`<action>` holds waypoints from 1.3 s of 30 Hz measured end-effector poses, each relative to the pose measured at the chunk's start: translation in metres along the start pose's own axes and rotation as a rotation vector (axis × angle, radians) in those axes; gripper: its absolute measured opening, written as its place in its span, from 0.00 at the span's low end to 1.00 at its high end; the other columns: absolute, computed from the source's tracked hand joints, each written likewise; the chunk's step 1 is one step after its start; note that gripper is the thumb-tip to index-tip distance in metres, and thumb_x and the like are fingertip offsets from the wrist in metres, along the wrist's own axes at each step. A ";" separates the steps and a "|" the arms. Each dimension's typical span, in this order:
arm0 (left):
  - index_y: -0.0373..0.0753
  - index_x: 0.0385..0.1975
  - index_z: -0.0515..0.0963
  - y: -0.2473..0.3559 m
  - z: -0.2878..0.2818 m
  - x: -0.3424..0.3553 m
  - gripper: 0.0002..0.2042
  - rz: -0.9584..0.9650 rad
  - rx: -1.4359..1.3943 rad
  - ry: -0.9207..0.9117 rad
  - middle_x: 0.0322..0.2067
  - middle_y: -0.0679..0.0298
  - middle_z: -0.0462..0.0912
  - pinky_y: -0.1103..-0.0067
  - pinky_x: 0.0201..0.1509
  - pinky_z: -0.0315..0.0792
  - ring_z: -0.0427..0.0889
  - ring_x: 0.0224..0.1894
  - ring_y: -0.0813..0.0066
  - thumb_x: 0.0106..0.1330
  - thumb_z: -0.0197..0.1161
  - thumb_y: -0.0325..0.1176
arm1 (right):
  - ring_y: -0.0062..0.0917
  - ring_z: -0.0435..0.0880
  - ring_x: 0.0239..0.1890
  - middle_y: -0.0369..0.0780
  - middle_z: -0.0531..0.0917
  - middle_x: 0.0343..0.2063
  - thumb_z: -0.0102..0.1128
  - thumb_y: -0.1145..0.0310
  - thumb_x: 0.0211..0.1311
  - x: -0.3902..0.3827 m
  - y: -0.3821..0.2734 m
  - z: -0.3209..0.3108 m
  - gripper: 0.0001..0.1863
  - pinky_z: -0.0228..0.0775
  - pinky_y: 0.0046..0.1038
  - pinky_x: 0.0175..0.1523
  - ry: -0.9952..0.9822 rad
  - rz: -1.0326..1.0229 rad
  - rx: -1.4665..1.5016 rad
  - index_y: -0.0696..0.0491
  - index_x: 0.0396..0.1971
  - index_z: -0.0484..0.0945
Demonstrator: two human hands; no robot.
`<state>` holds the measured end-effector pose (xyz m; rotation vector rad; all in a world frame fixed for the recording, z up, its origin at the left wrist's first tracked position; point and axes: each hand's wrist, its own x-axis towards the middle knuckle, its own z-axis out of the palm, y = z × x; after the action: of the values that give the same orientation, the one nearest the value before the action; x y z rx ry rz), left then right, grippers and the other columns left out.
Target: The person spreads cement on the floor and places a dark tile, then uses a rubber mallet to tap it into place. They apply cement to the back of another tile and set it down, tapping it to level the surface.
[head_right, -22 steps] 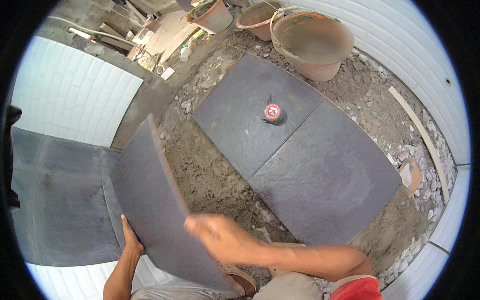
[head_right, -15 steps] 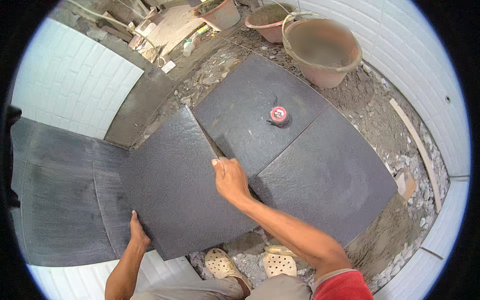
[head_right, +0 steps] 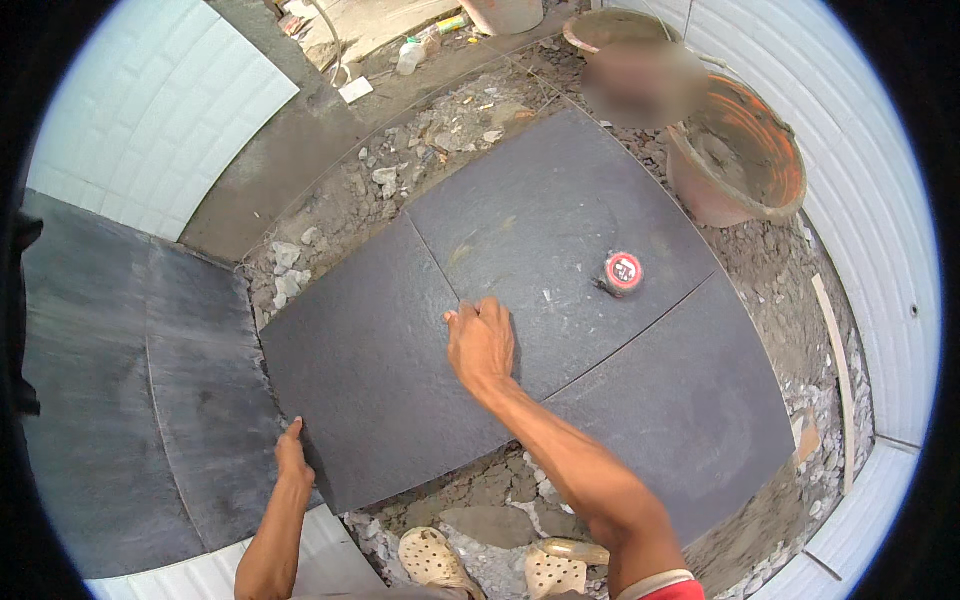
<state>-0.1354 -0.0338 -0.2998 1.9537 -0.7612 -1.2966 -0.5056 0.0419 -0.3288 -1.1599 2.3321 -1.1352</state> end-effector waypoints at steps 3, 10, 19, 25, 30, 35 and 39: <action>0.29 0.56 0.74 0.001 0.008 -0.006 0.23 0.051 0.000 0.079 0.57 0.49 0.79 0.63 0.66 0.68 0.77 0.58 0.57 0.68 0.66 0.39 | 0.43 0.75 0.43 0.50 0.76 0.38 0.62 0.62 0.68 0.006 -0.001 0.004 0.17 0.71 0.43 0.48 0.007 -0.037 -0.019 0.62 0.45 0.82; 0.30 0.50 0.75 0.009 0.005 0.008 0.20 0.042 0.022 0.060 0.54 0.51 0.80 0.63 0.65 0.68 0.77 0.56 0.59 0.68 0.67 0.39 | 0.43 0.75 0.43 0.50 0.76 0.39 0.63 0.64 0.68 0.012 -0.008 0.013 0.18 0.71 0.43 0.46 -0.014 -0.062 -0.039 0.64 0.47 0.82; 0.31 0.53 0.73 0.002 0.001 0.022 0.23 0.025 0.040 0.058 0.55 0.52 0.78 0.66 0.66 0.67 0.75 0.57 0.61 0.67 0.69 0.40 | 0.44 0.76 0.42 0.51 0.77 0.39 0.60 0.65 0.70 0.015 -0.013 0.014 0.14 0.72 0.43 0.47 -0.035 -0.086 -0.079 0.64 0.39 0.82; 0.36 0.41 0.72 -0.006 -0.007 0.030 0.20 0.059 0.085 0.044 0.46 0.59 0.78 0.67 0.58 0.69 0.74 0.50 0.67 0.65 0.73 0.44 | 0.53 0.83 0.37 0.56 0.81 0.35 0.66 0.65 0.64 0.026 -0.011 0.012 0.14 0.76 0.48 0.41 -0.053 -0.116 -0.155 0.63 0.34 0.82; 0.35 0.43 0.73 -0.013 -0.010 0.043 0.24 0.096 0.235 0.093 0.46 0.60 0.78 0.68 0.57 0.69 0.74 0.50 0.67 0.63 0.75 0.48 | 0.53 0.86 0.36 0.56 0.85 0.32 0.68 0.66 0.62 0.046 -0.008 0.003 0.13 0.78 0.48 0.42 -0.210 -0.122 -0.206 0.63 0.32 0.84; 0.29 0.59 0.72 -0.020 -0.018 0.059 0.36 0.036 0.243 0.034 0.55 0.54 0.78 0.68 0.64 0.68 0.75 0.57 0.63 0.61 0.76 0.52 | 0.50 0.88 0.39 0.55 0.87 0.32 0.71 0.65 0.59 0.063 -0.012 -0.006 0.15 0.80 0.45 0.45 -0.351 -0.109 -0.316 0.64 0.29 0.85; 0.28 0.61 0.72 -0.028 -0.023 0.072 0.39 0.084 0.282 0.069 0.56 0.53 0.79 0.69 0.65 0.68 0.76 0.59 0.62 0.60 0.76 0.53 | 0.42 0.88 0.24 0.51 0.85 0.19 0.72 0.62 0.58 0.078 -0.023 -0.016 0.16 0.80 0.40 0.35 -0.472 -0.131 -0.383 0.60 0.19 0.84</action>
<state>-0.0867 -0.0671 -0.3543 2.1481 -1.0264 -1.1145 -0.5511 -0.0186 -0.2954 -1.5319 2.1638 -0.3825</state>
